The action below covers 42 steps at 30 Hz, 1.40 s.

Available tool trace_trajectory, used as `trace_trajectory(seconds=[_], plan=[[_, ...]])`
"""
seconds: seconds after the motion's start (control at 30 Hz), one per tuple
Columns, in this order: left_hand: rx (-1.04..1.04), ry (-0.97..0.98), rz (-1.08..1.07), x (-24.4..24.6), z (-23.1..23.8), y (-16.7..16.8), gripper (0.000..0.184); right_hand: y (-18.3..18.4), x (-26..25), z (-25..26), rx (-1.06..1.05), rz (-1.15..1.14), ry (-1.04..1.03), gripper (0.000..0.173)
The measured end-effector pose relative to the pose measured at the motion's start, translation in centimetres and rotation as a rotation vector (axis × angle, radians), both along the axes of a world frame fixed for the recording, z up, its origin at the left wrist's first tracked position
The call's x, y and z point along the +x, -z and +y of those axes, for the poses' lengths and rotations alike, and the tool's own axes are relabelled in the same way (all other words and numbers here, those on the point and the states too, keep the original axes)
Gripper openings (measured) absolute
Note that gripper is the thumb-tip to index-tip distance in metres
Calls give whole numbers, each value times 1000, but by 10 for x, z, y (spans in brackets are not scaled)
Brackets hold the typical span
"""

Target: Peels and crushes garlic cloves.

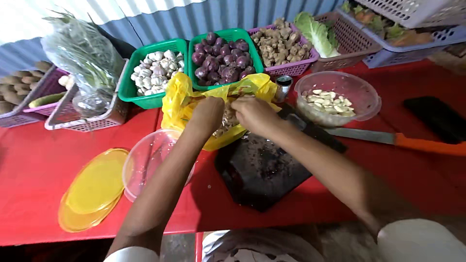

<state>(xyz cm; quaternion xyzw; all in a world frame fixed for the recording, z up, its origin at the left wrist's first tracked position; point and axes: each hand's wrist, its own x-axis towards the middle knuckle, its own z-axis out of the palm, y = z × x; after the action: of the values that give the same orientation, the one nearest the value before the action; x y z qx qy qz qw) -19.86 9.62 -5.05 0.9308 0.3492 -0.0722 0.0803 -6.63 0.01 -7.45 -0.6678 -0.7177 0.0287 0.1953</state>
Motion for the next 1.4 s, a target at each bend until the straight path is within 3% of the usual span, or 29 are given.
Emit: trace_trajectory(seconds=[0.1,0.2,0.3,0.4,0.47,0.57,0.63,0.7,0.8,0.9,1.03,1.17,1.27,1.4], plan=[[-104,63,213,2,1,19,38,-4,-21,5,-289,-147,-7,18],[-134,119,191,-8,13,32,50,2,-19,-12,-146,-110,7,22],[-128,101,-106,-26,25,21,41,-1,-5,-34,163,13,48,24],[-220,155,-421,-45,36,9,31,-10,1,-38,332,142,98,20],[-383,89,-575,-51,38,8,35,-13,-2,-26,256,277,99,21],[-685,-62,-772,-53,30,4,46,-12,-2,5,-44,579,23,49],[-796,-91,-864,-53,24,5,41,-4,-4,21,-74,792,-52,52],[-721,-92,-930,-51,17,9,31,4,-9,29,30,947,-53,37],[-403,-140,-971,-40,10,18,22,10,-12,33,162,1038,37,25],[-461,-229,-1034,-36,2,22,21,9,-8,28,112,968,120,22],[-468,-333,-1108,-30,-2,32,20,-2,-4,17,99,610,262,34],[-285,-357,-1094,-18,-14,44,21,-5,-19,23,78,535,259,51],[-268,-405,-1188,-10,-22,50,20,4,-28,31,104,637,251,43],[-466,-454,-1354,-9,-20,54,19,16,-27,36,164,1005,170,41]])
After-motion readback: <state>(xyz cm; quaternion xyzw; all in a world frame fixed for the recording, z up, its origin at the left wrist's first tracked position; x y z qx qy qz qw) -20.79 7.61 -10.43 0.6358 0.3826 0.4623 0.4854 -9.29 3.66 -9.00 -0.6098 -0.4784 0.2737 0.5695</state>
